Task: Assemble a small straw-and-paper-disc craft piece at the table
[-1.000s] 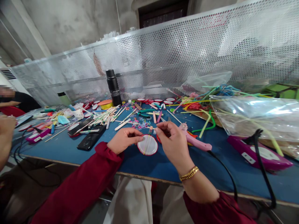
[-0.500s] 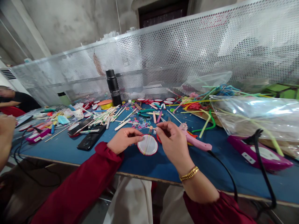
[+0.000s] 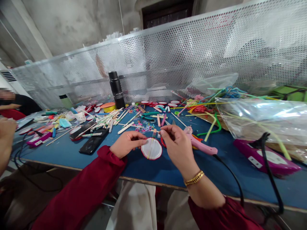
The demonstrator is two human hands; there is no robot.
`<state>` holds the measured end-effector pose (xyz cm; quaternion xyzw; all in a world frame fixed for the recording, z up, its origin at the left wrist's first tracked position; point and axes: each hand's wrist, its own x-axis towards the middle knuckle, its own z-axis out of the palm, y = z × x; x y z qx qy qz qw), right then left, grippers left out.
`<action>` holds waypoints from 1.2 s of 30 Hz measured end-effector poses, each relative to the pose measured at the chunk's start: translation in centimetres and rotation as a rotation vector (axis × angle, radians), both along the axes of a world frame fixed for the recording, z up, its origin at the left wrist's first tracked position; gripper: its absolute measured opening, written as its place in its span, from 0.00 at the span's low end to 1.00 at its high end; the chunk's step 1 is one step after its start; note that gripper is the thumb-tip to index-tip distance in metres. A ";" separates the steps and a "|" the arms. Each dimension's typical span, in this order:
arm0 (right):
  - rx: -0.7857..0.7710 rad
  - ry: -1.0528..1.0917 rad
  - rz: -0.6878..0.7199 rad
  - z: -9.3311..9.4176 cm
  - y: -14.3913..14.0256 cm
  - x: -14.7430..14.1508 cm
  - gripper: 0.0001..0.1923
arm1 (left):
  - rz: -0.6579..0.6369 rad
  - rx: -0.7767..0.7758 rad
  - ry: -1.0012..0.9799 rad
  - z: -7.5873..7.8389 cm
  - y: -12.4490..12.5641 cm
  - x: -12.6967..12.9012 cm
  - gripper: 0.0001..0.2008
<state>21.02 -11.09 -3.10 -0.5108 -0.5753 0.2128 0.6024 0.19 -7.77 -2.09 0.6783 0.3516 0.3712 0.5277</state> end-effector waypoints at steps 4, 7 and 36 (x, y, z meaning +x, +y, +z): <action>0.001 0.011 0.007 -0.1 0.1 0.0 0.16 | 0.001 0.003 0.009 0.0 0.0 0.0 0.23; 0.009 0.023 0.015 -0.1 0.0 -0.1 0.16 | 0.002 0.002 0.013 0.1 -0.1 0.0 0.23; 0.030 0.036 0.015 -0.4 0.2 -0.2 0.16 | 0.004 -0.019 0.023 0.6 -0.2 0.1 0.26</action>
